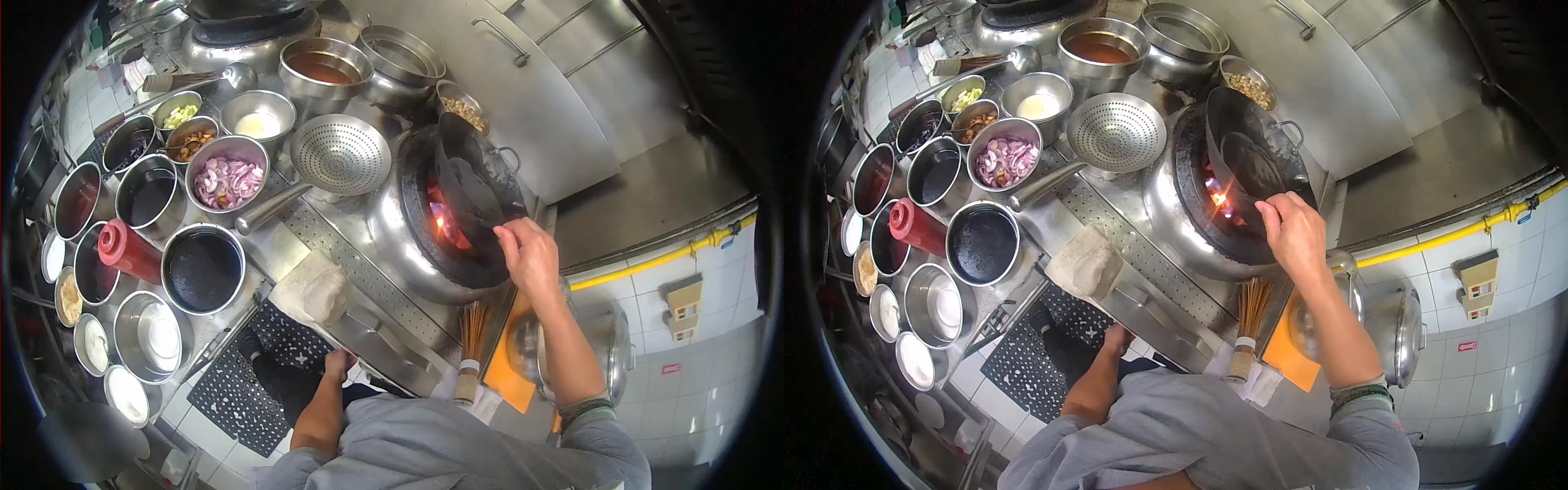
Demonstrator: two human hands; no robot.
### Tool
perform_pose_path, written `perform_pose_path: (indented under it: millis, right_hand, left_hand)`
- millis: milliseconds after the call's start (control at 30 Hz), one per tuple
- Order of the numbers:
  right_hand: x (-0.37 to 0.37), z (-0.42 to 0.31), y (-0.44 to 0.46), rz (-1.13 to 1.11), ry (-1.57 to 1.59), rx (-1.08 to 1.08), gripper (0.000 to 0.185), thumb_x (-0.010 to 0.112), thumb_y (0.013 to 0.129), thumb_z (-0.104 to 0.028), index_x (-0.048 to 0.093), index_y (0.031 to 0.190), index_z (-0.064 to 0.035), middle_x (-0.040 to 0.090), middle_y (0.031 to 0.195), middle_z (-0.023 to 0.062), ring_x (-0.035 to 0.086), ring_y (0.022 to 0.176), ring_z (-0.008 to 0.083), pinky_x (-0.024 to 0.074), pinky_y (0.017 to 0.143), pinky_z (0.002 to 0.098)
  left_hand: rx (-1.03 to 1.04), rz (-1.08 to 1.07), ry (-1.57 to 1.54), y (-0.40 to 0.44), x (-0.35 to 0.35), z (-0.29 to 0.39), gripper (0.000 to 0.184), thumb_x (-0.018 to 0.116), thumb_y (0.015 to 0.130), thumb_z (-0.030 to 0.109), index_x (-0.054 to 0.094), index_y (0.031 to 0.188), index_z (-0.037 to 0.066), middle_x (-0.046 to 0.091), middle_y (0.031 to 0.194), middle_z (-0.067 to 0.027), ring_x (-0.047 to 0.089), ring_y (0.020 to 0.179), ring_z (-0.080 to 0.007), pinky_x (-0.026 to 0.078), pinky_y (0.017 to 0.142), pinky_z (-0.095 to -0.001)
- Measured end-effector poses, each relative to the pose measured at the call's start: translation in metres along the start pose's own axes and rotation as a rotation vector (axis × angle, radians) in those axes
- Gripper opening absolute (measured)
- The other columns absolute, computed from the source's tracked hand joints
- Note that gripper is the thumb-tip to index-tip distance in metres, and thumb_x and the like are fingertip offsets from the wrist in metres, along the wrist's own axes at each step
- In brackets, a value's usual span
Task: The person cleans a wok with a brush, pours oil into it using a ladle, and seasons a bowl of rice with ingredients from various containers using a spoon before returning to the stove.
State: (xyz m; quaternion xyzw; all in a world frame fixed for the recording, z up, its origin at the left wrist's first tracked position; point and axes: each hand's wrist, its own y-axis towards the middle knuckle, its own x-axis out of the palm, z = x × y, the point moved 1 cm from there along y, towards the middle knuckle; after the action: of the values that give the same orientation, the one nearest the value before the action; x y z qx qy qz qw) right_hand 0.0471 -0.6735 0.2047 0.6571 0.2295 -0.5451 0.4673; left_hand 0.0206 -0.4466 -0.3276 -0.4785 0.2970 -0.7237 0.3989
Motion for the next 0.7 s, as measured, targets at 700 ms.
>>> perform_pose_path:
  millis: [700]
  right_hand:
    - [0.004,0.004,-0.006,-0.049,0.070,0.029,0.020,0.069,0.090,-0.021,0.068,0.084,-0.0017,0.064,0.081,0.0141,0.062,0.071,0.0358,0.0483,0.064,0.0418]
  left_hand:
    - [-0.042,0.005,-0.096,0.015,-0.002,-0.015,0.017,0.057,0.089,0.011,0.066,0.095,-0.003,0.067,0.086,-0.0120,0.065,0.071,-0.0197,0.058,0.064,-0.0321]
